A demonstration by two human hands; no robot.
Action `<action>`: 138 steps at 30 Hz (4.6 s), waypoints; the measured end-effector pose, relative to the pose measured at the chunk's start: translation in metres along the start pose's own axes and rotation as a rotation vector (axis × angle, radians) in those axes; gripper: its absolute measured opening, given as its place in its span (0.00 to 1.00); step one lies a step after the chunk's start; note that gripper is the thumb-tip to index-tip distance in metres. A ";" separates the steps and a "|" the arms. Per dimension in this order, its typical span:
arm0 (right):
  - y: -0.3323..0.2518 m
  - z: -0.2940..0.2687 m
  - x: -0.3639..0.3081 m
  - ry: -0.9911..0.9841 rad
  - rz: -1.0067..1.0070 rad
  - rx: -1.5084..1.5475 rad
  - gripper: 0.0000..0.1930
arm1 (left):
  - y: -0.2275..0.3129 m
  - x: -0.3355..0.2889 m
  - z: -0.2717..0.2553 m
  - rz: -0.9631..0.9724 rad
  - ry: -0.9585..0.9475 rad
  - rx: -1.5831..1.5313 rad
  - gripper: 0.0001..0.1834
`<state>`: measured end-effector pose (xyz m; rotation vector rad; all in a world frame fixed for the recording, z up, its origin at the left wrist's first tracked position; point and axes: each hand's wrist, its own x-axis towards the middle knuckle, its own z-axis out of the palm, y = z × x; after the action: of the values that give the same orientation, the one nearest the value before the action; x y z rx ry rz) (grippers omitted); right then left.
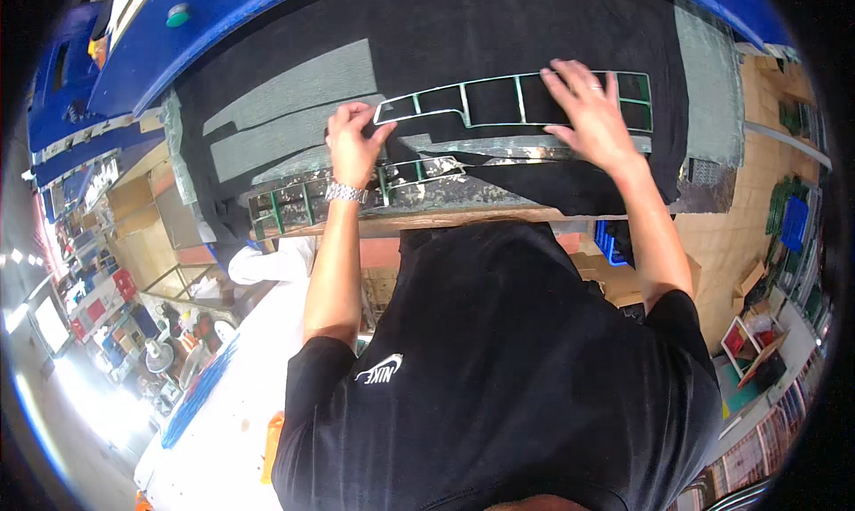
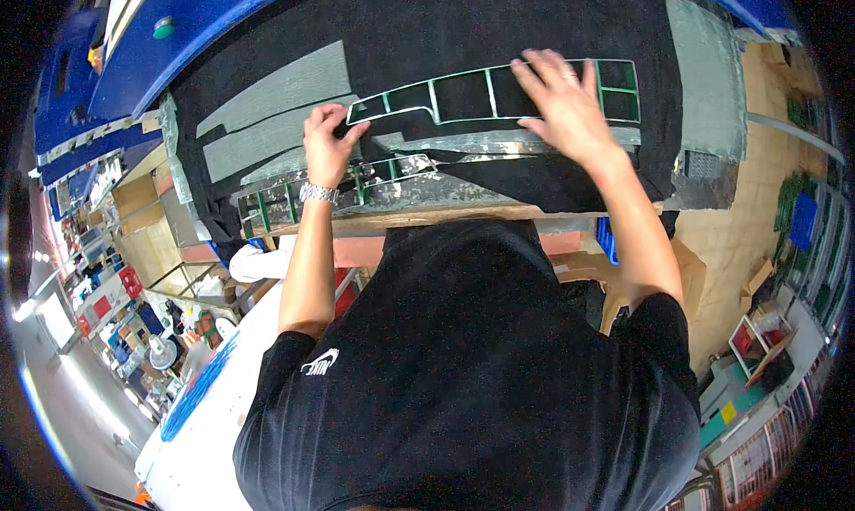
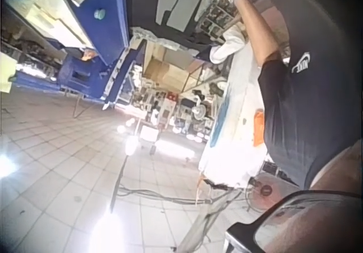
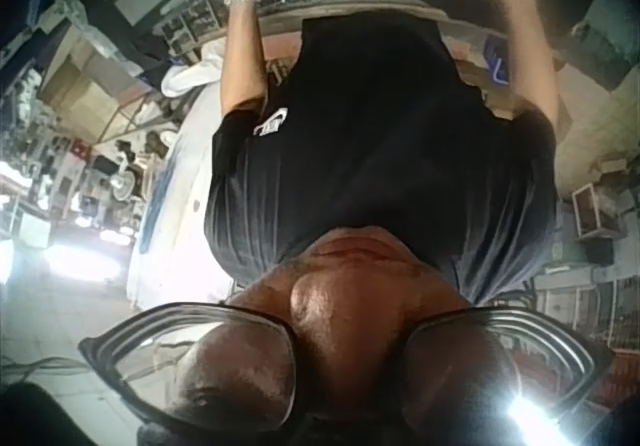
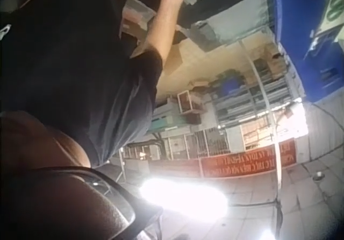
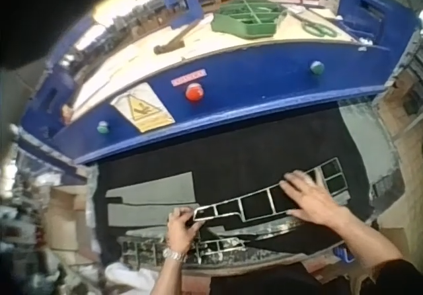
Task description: Positioning metal templates on a fabric sheet and using an industrial press machine to cut out shoe components.
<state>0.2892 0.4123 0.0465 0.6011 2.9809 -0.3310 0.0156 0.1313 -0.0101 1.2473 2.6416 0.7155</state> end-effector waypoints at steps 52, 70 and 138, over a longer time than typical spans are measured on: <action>0.172 0.040 -0.111 0.314 0.258 0.349 0.16 | 0.002 -0.028 -0.020 0.123 -0.035 -0.086 0.28; 0.167 0.029 -0.115 0.337 0.233 0.522 0.21 | 0.021 -0.063 -0.159 0.259 -0.565 0.217 0.46; 0.201 0.032 -0.002 0.533 0.491 0.822 0.12 | 0.024 0.042 -0.024 -0.466 -0.210 -0.785 0.25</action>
<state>0.3708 0.5854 -0.0237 1.6689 2.8688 -1.5746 -0.0025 0.1678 0.0260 0.4419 2.0077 1.2553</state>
